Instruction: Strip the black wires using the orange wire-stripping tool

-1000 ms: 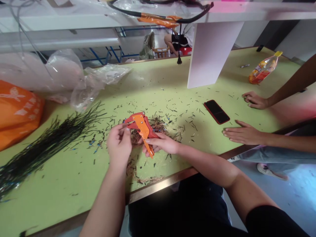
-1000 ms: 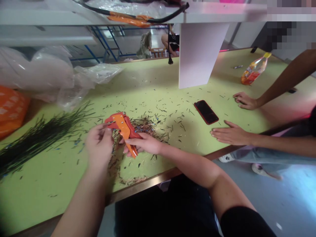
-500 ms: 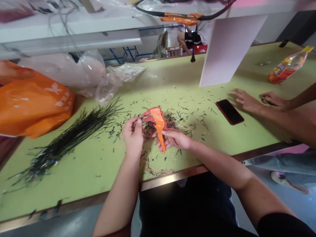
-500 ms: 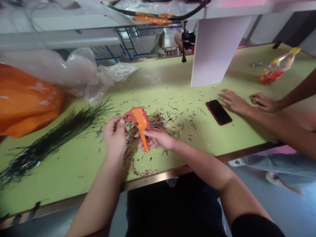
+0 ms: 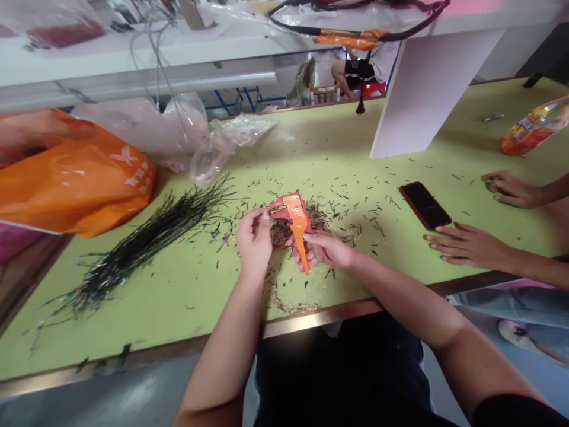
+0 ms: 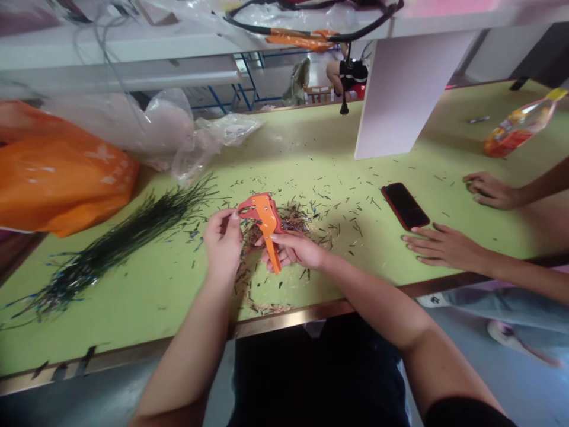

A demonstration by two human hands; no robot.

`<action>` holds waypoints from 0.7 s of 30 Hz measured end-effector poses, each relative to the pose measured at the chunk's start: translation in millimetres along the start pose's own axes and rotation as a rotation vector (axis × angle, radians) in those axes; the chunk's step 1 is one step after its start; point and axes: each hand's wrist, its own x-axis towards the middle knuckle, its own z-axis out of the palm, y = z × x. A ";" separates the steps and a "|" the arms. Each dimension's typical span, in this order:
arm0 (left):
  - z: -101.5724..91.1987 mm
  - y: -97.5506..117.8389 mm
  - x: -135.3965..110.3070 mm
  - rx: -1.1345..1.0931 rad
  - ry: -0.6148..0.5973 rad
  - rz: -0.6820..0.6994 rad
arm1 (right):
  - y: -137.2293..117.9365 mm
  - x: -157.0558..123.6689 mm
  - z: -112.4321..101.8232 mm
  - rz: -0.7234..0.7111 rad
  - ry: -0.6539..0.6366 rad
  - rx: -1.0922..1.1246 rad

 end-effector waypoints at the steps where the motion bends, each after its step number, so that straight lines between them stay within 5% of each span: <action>1: 0.3 0.8 -0.8 -0.007 0.001 0.000 | -0.1 0.1 0.1 -0.006 -0.004 0.000; 21: 2.2 0.0 -2.6 -0.091 -0.005 0.026 | 4.8 3.9 -5.5 -0.049 -0.032 -0.020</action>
